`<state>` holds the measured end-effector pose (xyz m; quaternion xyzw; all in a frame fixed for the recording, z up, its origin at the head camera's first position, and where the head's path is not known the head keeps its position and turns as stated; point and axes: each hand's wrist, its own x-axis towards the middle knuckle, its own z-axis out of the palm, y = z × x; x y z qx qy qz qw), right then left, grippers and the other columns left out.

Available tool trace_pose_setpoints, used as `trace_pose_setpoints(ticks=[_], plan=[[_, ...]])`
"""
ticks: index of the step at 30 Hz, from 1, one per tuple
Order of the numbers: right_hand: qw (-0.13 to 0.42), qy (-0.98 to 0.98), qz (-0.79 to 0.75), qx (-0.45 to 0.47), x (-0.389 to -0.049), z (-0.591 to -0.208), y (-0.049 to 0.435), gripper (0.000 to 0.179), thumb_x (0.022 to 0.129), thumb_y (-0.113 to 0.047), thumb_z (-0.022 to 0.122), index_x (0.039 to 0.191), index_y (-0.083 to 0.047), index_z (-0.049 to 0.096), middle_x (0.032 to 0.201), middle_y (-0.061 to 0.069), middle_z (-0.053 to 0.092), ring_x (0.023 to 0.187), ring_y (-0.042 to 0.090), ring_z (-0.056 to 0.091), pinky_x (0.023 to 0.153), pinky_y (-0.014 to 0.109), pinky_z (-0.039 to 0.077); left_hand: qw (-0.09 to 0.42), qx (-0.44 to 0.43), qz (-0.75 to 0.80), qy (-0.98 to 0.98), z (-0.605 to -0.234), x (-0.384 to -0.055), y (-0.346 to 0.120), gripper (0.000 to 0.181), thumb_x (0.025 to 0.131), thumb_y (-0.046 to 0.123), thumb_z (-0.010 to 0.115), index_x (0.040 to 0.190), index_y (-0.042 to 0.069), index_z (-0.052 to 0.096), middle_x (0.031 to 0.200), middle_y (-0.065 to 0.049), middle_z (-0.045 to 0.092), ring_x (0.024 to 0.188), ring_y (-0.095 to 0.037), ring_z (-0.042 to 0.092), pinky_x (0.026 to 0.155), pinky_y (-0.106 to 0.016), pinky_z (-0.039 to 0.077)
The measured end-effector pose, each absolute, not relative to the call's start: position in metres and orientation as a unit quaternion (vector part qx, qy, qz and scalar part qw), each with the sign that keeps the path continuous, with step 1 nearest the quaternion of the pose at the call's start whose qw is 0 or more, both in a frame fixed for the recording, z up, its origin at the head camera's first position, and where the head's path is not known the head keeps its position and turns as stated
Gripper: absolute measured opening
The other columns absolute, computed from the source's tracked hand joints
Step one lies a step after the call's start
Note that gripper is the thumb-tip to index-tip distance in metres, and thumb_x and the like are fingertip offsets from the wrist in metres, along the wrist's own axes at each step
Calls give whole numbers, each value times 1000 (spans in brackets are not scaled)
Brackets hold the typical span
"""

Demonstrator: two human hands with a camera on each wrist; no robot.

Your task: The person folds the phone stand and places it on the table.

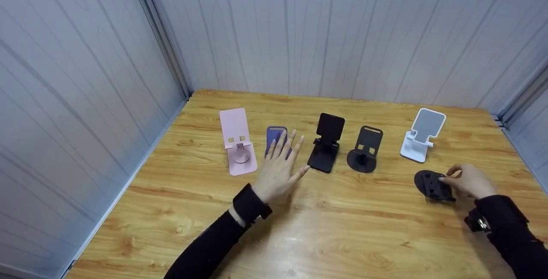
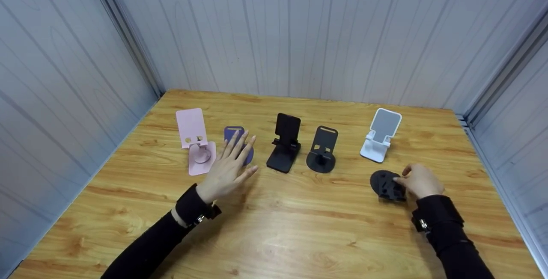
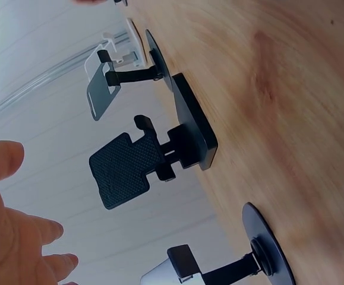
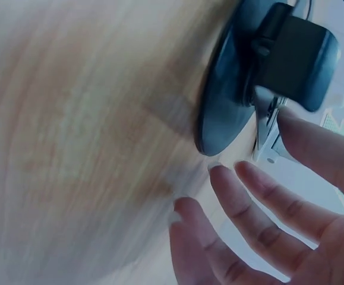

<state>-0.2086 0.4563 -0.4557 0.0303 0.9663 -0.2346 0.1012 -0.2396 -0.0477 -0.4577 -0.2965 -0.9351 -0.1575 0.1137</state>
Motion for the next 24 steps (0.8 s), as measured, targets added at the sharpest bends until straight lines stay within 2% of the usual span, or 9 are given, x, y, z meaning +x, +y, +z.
trace_pose_setpoints(ticks=[4,7,9,11,13,17,21,24], plan=[[74,981,-176,35,-209,-455,450,46,100,-20,72,117,21,58,100,38,68,84,46,68,69,51,57,107,-305,-150,-934,-459,-240,-44,76,110,47,49,168,4,25,176,-21,14,162,-45,11,131,-60,12],[63,987,-143,42,-208,-454,446,48,98,-19,74,119,20,57,101,38,67,88,51,67,70,55,56,101,-310,-148,-934,-460,-240,-40,77,110,47,48,169,4,24,176,-21,12,163,-43,10,132,-59,10],[55,990,-122,40,-209,-454,444,52,97,-20,75,125,20,55,108,41,66,94,57,65,71,58,57,97,-310,-146,-934,-460,-240,-38,77,110,47,48,169,4,23,177,-20,12,163,-41,9,132,-58,10],[43,994,-95,27,-209,-454,441,56,97,-21,75,131,19,54,120,46,61,104,63,61,80,66,56,100,-311,-145,-934,-461,-240,-36,76,110,48,48,169,5,24,177,-19,14,163,-40,10,132,-57,10],[34,997,-70,9,-210,-455,440,59,98,-23,73,138,16,52,132,49,53,118,70,51,93,74,51,101,-311,-143,-934,-462,-240,-33,76,110,48,48,169,6,25,176,-19,16,163,-39,10,133,-56,10],[22,998,-61,2,-211,-454,437,65,103,-27,64,151,12,42,150,49,35,136,74,29,106,86,31,102,-315,-138,-933,-462,-240,-28,76,110,48,48,169,6,25,177,-18,17,163,-39,10,133,-56,11],[23,995,-92,18,-214,-451,436,76,110,-40,52,162,6,24,162,43,18,145,72,14,109,90,17,105,-319,-133,-932,-461,-240,-23,76,110,49,48,169,7,25,177,-18,17,163,-40,13,132,-56,14],[24,994,-108,19,-218,-450,435,87,112,-54,41,166,5,8,166,42,9,146,72,9,110,90,12,101,-323,-125,-933,-462,-240,-18,76,110,50,47,170,9,23,177,-16,15,163,-39,12,133,-54,12]])
